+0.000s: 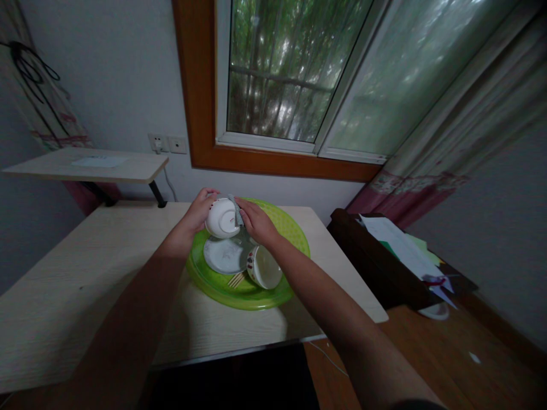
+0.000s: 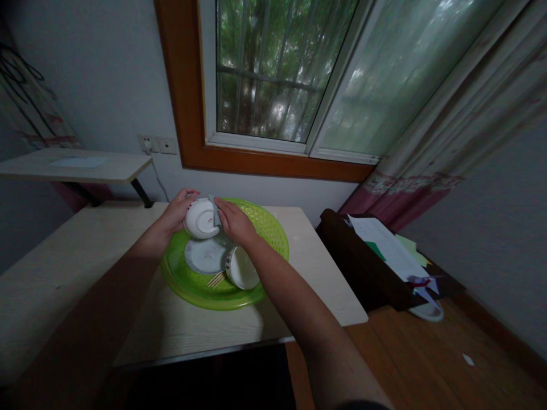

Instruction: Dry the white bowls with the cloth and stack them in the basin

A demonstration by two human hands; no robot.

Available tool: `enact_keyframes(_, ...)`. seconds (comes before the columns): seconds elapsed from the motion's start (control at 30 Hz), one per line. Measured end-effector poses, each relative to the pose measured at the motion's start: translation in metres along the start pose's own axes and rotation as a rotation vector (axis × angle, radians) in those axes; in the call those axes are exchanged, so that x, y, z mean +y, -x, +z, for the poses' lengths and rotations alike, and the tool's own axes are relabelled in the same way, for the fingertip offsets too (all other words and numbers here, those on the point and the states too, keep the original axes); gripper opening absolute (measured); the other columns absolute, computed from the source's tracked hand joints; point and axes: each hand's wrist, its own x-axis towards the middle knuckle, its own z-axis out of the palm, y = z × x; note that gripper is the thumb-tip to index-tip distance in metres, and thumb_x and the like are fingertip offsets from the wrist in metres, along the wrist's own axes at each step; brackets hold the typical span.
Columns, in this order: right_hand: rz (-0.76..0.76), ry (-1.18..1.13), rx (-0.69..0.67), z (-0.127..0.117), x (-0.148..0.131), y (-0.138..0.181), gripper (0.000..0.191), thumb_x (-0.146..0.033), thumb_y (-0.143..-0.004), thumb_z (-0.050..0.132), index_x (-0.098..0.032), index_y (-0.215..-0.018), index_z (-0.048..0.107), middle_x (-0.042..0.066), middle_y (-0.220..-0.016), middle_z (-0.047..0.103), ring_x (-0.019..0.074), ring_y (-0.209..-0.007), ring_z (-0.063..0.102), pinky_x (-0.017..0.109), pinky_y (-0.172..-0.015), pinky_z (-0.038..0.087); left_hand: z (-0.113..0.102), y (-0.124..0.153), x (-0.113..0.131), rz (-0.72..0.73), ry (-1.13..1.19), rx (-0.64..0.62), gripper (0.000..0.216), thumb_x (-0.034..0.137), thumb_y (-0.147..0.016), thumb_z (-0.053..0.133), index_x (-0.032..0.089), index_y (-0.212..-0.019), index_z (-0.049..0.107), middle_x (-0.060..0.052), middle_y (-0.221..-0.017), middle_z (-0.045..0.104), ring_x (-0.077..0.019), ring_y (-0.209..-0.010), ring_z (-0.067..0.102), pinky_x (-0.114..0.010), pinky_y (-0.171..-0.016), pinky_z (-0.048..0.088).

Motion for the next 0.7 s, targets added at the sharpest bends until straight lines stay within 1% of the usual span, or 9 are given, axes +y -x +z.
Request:
enact_keyframes(0.1,-0.091,0.023,-0.049,-0.001,-0.007,-0.001,0.046,-0.03,-0.106,0.038,-0.022,-0.149,0.05,0.01,-0.154,0.053,0.021,-0.143,0.048,0.046,-0.122,0.038,0.001,0.0,-0.001,-0.037,0.009,-0.031,0.024,0.03,-0.083,0.065,0.022,-0.102,0.052,0.001,-0.08,0.056,-0.0114,-0.062,0.051,-0.023,-0.056,0.042)
enact_keyframes(0.17,-0.173,0.048,-0.105,-0.002,-0.013,-0.002,0.046,-0.028,-0.105,0.04,-0.025,-0.151,0.048,0.007,-0.157,0.049,0.0203,-0.149,0.041,0.048,-0.124,0.035,0.001,0.0,-0.002,-0.074,0.017,-0.051,0.026,0.031,-0.083,0.065,0.022,-0.102,0.051,0.002,-0.078,0.056,-0.0116,-0.061,0.051,-0.023,-0.055,0.042)
enact_keyframes(0.27,-0.291,0.078,-0.186,-0.003,-0.022,-0.003,0.048,-0.027,-0.103,0.045,-0.026,-0.151,0.047,0.004,-0.159,0.047,0.0198,-0.154,0.032,0.05,-0.126,0.031,-0.001,-0.001,-0.003,-0.083,0.063,-0.061,0.03,0.031,-0.081,0.068,0.023,-0.103,0.05,0.0,-0.083,0.058,-0.0121,-0.064,0.055,-0.024,-0.056,0.044)
enact_keyframes(0.37,-0.345,0.088,-0.228,-0.003,-0.027,-0.003,0.049,-0.027,-0.101,0.049,-0.028,-0.15,0.048,0.002,-0.16,0.045,0.0197,-0.155,0.029,0.049,-0.128,0.029,-0.003,0.0,-0.003,-0.078,0.089,-0.061,0.033,0.032,-0.079,0.069,0.024,-0.104,0.05,0.0,-0.087,0.059,-0.0125,-0.066,0.056,-0.025,-0.058,0.045)
enact_keyframes(0.43,-0.335,0.078,-0.225,-0.003,-0.028,-0.003,0.05,-0.027,-0.1,0.051,-0.03,-0.15,0.048,0.001,-0.16,0.046,0.0196,-0.154,0.031,0.049,-0.128,0.03,-0.003,0.0,-0.003,-0.077,0.091,-0.062,0.032,0.032,-0.08,0.069,0.023,-0.104,0.05,0.0,-0.086,0.058,-0.0125,-0.066,0.056,-0.025,-0.057,0.045)
enact_keyframes(0.5,-0.29,0.061,-0.185,-0.002,-0.027,-0.004,0.05,-0.028,-0.101,0.05,-0.029,-0.15,0.048,0.002,-0.159,0.047,0.0197,-0.153,0.033,0.048,-0.127,0.031,-0.003,0.0,-0.002,-0.058,0.088,-0.049,0.03,0.032,-0.08,0.068,0.023,-0.103,0.05,0.0,-0.086,0.058,-0.012,-0.065,0.055,-0.024,-0.057,0.044)
enact_keyframes(0.6,-0.183,0.035,-0.087,-0.002,-0.023,-0.004,0.048,-0.03,-0.103,0.047,-0.026,-0.151,0.048,0.006,-0.158,0.048,0.0203,-0.151,0.038,0.047,-0.126,0.033,-0.003,-0.001,-0.002,-0.019,0.065,-0.005,0.026,0.032,-0.084,0.064,0.022,-0.104,0.052,0.001,-0.081,0.057,-0.0113,-0.062,0.053,-0.023,-0.055,0.042)
enact_keyframes(0.7,-0.064,-0.018,-0.031,-0.004,-0.014,-0.003,0.048,-0.037,-0.104,0.046,-0.025,-0.151,0.048,0.008,-0.157,0.049,0.0209,-0.146,0.045,0.045,-0.124,0.034,-0.004,-0.002,-0.002,0.011,0.024,0.049,0.024,0.035,-0.087,0.06,0.022,-0.106,0.052,0.001,-0.076,0.056,-0.0117,-0.059,0.051,-0.022,-0.053,0.04)
